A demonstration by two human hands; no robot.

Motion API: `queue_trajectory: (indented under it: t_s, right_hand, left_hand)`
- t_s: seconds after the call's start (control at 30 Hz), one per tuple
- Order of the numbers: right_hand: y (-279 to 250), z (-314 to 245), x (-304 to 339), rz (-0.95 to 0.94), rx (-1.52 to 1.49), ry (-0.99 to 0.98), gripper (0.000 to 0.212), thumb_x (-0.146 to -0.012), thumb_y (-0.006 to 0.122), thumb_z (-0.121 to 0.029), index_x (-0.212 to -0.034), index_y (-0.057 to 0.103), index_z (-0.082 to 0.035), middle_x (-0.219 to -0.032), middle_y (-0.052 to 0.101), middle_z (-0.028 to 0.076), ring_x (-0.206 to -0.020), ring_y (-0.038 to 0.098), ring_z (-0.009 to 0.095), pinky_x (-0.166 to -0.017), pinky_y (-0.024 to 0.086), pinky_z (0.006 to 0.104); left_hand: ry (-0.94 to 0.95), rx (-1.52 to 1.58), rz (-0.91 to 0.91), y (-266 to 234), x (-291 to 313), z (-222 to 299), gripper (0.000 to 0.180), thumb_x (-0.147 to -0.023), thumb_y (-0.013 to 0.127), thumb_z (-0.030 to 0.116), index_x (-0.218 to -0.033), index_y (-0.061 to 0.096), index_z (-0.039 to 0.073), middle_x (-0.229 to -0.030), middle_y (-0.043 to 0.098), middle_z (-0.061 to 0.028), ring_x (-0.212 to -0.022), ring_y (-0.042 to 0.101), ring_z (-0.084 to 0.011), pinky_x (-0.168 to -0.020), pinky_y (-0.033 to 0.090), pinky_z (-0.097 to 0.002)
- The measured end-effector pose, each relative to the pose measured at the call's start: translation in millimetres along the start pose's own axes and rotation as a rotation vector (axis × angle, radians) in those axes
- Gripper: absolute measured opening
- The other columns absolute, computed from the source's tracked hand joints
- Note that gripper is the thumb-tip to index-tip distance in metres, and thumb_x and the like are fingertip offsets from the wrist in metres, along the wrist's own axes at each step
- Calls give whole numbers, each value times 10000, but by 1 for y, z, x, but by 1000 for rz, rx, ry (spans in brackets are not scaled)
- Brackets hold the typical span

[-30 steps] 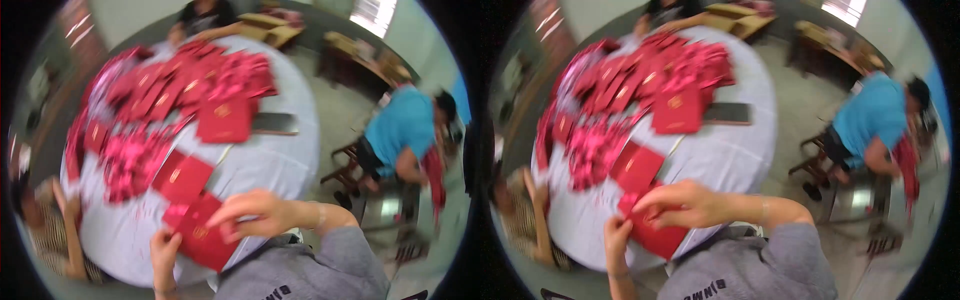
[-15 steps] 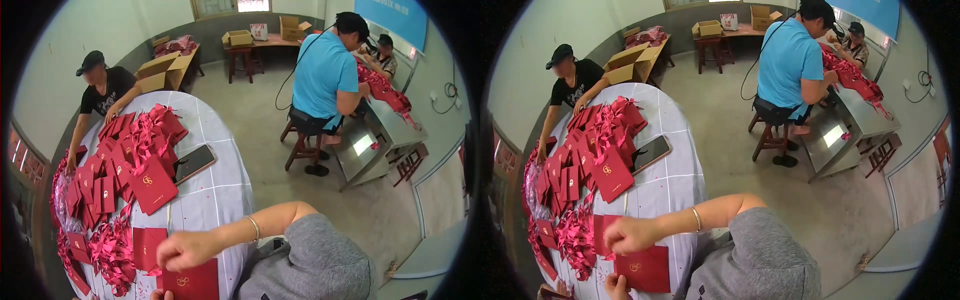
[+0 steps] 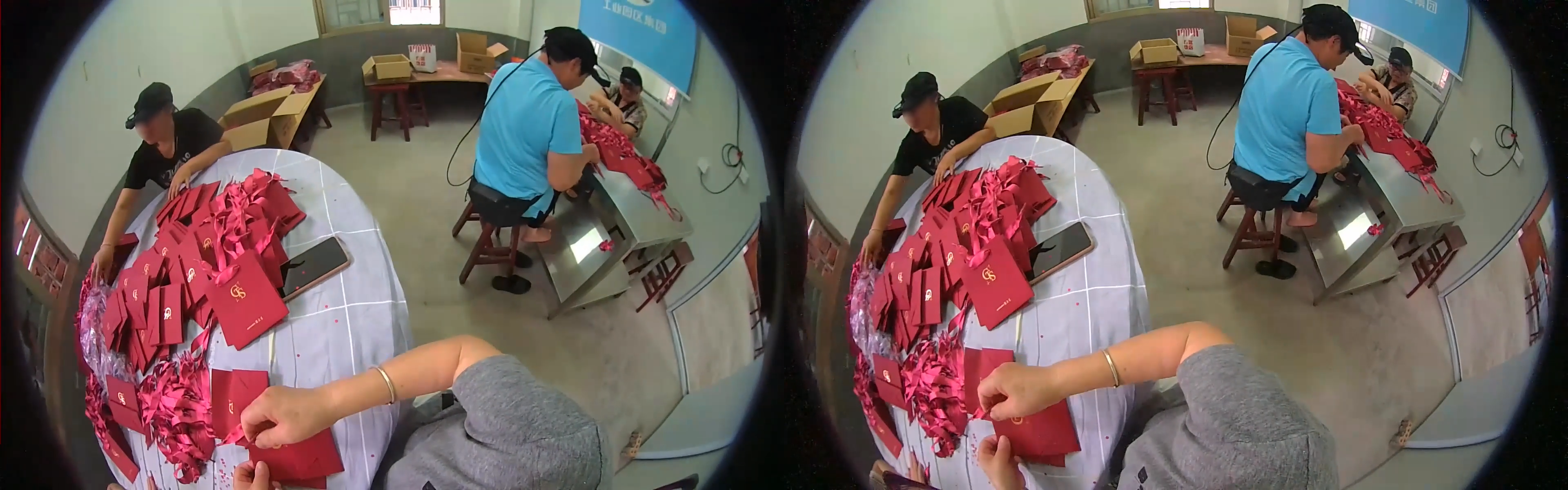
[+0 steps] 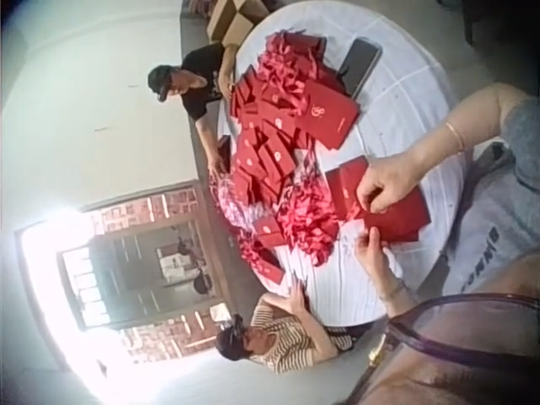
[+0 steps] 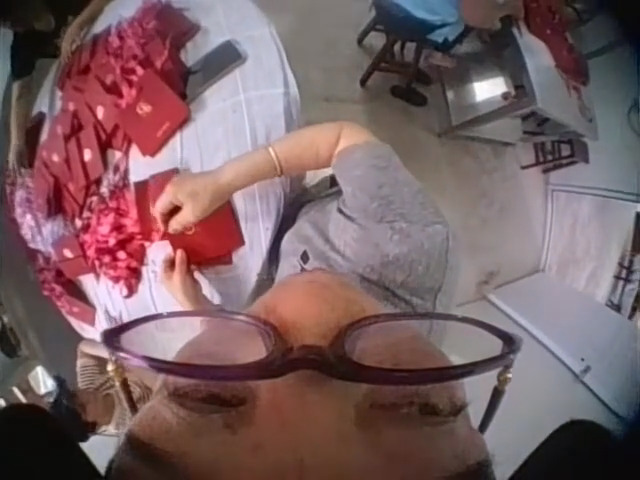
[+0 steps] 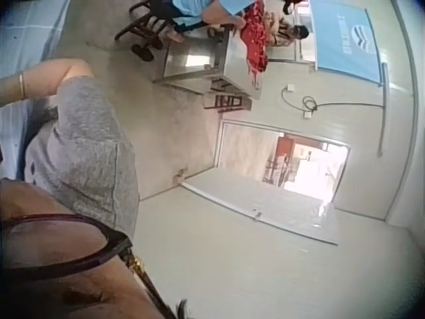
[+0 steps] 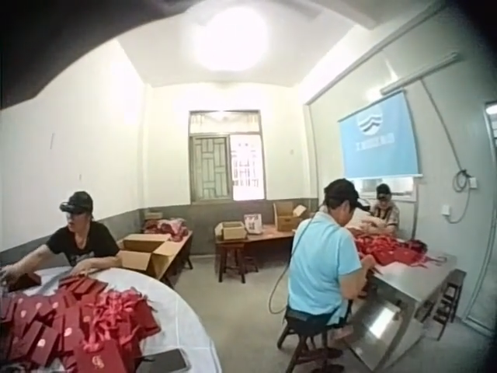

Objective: The person attaches ribbon handles to paper gift bags by threading ribbon strips into the bags by hand, folds the bags, and stacks the assembled bags on the table.

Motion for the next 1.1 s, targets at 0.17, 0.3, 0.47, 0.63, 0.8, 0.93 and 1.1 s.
queue_trajectory:
  t_s: [0.17,0.3,0.47,0.63,0.8,0.93,1.1]
  right_hand:
    - [-26,-21,-35,97,-4,33,96,-814,626,-73,-854,601,10,-726,638,56,-627,611,120,-578,497,278]
    - [-24,-11,-95,91,-510,47,124,-785,649,-57,-784,601,57,-733,665,101,-627,650,155,-557,514,299]
    - [-2,14,-60,22,1,25,180,-827,636,-128,-914,673,25,-783,680,115,-733,659,156,-673,518,320]
    - [6,12,-23,-57,287,186,83,-914,592,-67,-904,635,4,-769,661,69,-693,652,128,-611,514,266]
    - [33,37,-21,-160,646,-61,68,-813,689,-77,-801,648,-24,-730,648,106,-634,626,281,-588,484,347]
    - [39,41,-18,-168,738,-100,84,-796,710,-96,-787,648,-39,-719,648,90,-626,621,278,-582,475,355]
    - [43,42,-19,-169,838,-95,99,-774,725,-101,-754,638,-57,-688,634,70,-601,614,251,-554,454,355]
  left_hand:
    - [-9,-9,-24,1,2,-6,69,-884,657,78,-930,629,36,-768,615,-26,-548,485,-88,-481,391,-215]
    - [111,-194,10,-13,6,-6,111,-894,660,120,-946,630,26,-845,630,-43,-667,528,-110,-536,425,-235]
    - [-19,-330,154,6,2,12,138,-792,714,109,-780,640,-6,-694,588,-16,-635,511,-96,-560,417,-259]
    - [32,-291,113,20,-11,40,102,-841,648,98,-890,636,9,-693,557,23,-555,484,-59,-490,385,-223]
    - [-290,-118,51,10,-4,19,119,-873,624,98,-965,634,23,-728,573,34,-552,503,-55,-493,400,-212]
    - [-294,-56,17,9,-5,10,113,-892,607,92,-983,631,29,-749,573,36,-568,507,-55,-507,405,-209]
    - [-335,20,-26,11,-7,4,106,-905,587,73,-994,622,29,-806,579,23,-602,515,-64,-537,426,-210]
Point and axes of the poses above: each hand's wrist, its own x-axis away from the middle knuckle, its own y-axis out of the palm, z = x × y, the point moved 5 cm from there along -x, towards the middle knuckle
